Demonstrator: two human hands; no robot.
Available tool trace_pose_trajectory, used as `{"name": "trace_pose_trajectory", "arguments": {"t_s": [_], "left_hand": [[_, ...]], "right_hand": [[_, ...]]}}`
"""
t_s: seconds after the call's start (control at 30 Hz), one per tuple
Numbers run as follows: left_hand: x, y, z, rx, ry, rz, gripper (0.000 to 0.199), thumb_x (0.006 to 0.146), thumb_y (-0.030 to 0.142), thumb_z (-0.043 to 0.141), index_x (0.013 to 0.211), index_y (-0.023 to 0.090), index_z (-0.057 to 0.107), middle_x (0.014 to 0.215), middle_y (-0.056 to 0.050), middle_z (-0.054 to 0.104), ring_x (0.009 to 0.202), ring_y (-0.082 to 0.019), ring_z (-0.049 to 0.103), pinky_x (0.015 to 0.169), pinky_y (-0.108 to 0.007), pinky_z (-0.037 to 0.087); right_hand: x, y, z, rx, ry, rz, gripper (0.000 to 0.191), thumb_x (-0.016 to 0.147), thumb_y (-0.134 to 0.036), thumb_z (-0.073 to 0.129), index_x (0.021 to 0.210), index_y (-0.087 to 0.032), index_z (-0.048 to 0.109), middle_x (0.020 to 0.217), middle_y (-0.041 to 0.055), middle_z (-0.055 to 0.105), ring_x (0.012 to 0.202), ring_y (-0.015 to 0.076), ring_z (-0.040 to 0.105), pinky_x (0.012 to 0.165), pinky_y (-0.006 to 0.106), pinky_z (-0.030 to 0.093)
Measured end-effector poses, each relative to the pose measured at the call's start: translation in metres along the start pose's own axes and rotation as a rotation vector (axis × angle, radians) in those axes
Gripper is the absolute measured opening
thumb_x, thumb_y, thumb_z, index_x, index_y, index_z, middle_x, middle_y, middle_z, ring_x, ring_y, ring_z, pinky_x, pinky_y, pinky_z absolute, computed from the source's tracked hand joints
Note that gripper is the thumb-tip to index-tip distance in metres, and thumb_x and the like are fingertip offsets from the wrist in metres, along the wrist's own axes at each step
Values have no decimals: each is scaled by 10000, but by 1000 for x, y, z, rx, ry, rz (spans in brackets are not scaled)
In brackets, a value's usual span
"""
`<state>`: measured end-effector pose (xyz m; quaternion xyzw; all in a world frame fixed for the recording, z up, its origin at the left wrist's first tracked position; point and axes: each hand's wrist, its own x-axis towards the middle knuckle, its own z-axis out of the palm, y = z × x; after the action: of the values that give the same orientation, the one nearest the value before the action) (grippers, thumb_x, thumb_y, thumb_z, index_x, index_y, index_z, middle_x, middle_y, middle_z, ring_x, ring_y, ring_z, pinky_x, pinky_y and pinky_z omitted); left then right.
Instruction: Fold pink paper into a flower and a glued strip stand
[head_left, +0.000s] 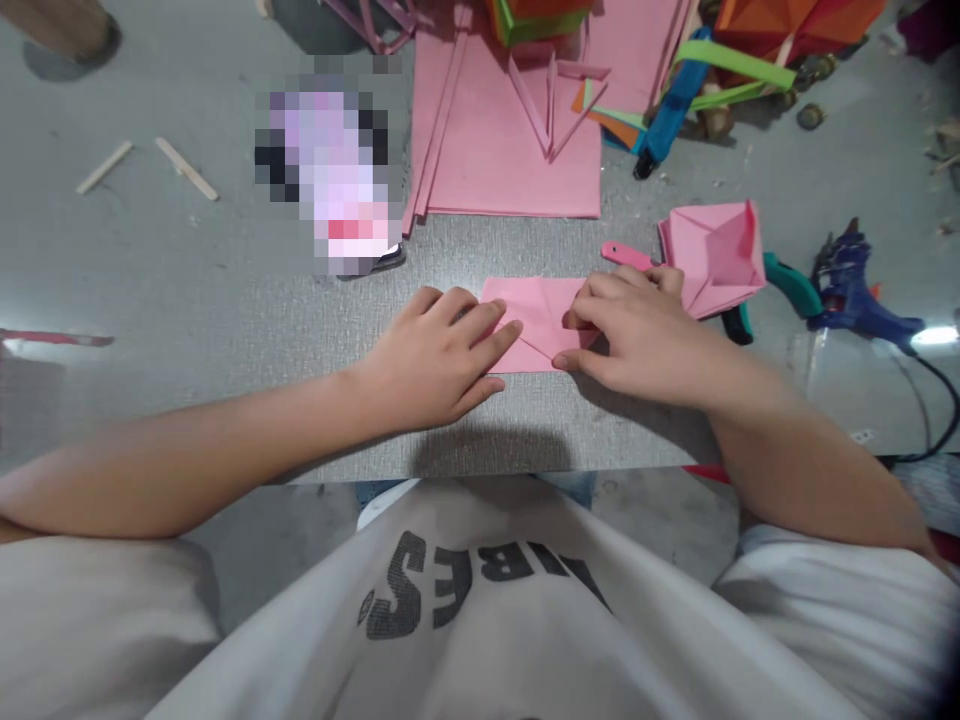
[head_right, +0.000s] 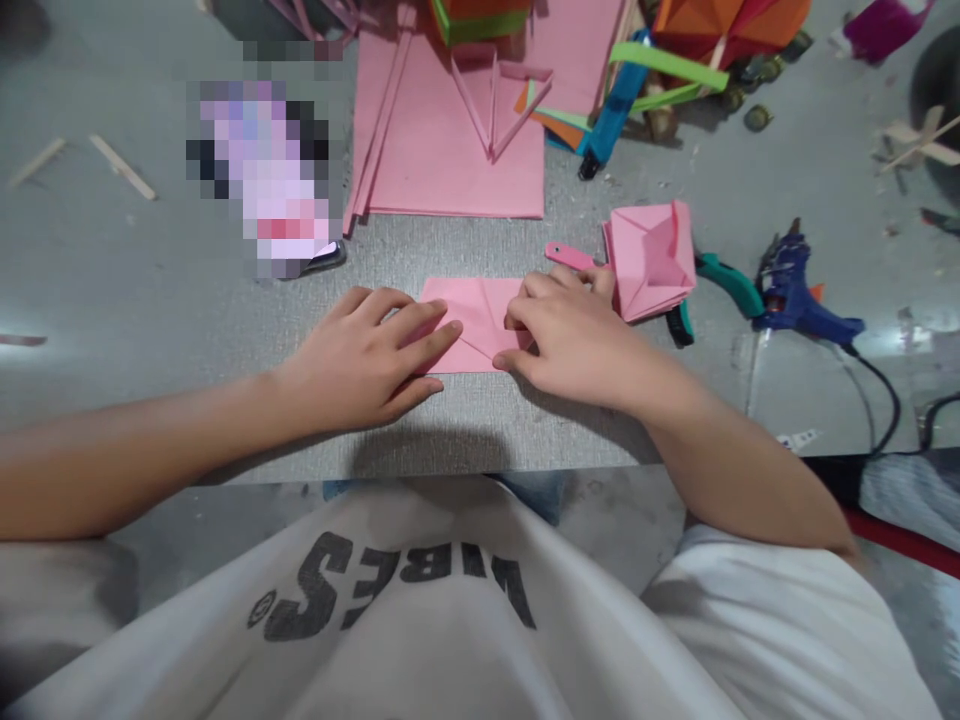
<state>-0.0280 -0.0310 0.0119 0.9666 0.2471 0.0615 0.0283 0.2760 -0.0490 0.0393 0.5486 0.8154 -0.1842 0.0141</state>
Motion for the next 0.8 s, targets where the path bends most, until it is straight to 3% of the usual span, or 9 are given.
{"name": "trace_pose_trajectory", "arguments": {"t_s": [0.27, 0.47, 0.57, 0.8], "left_hand": [[0, -3, -3, -24, -4, 16, 573, 1154, 537, 574, 1589, 175, 665, 1627, -230, 696, 1347, -448, 646, 1046, -629, 556], [1, 1, 0, -20, 54, 116, 517, 1162, 349, 586, 1639, 155, 633, 1769, -221, 605, 1673, -456, 533, 1345, -711, 432], [5, 3, 6, -40, 59, 198, 530, 1140, 239, 605, 1663, 154, 603, 1784, -214, 598, 1737, -418, 499, 1427, -720, 381], [13, 7, 17, -93, 38, 232, 554, 1126, 204, 624, 1675, 142, 590, 1806, -305, 528, 1726, -434, 526, 1390, -692, 474]], "right_hand": [[3, 11, -5, 65, -46, -7, 321, 988, -564, 770, 962, -244, 758, 1143, 95, 754, 1174, 371, 662, 1044, 532, 309], [5, 7, -6, 50, -48, -16, 309, 967, -528, 777, 917, -224, 751, 1130, 99, 747, 1109, 333, 653, 1023, 517, 313], [6, 3, -7, 27, -41, -20, 314, 952, -533, 792, 910, -224, 753, 1112, 105, 743, 1100, 336, 650, 991, 507, 327], [10, 3, -4, 32, -34, 10, 337, 962, -557, 799, 893, -229, 759, 1123, 101, 755, 1130, 355, 668, 983, 507, 339]]}}
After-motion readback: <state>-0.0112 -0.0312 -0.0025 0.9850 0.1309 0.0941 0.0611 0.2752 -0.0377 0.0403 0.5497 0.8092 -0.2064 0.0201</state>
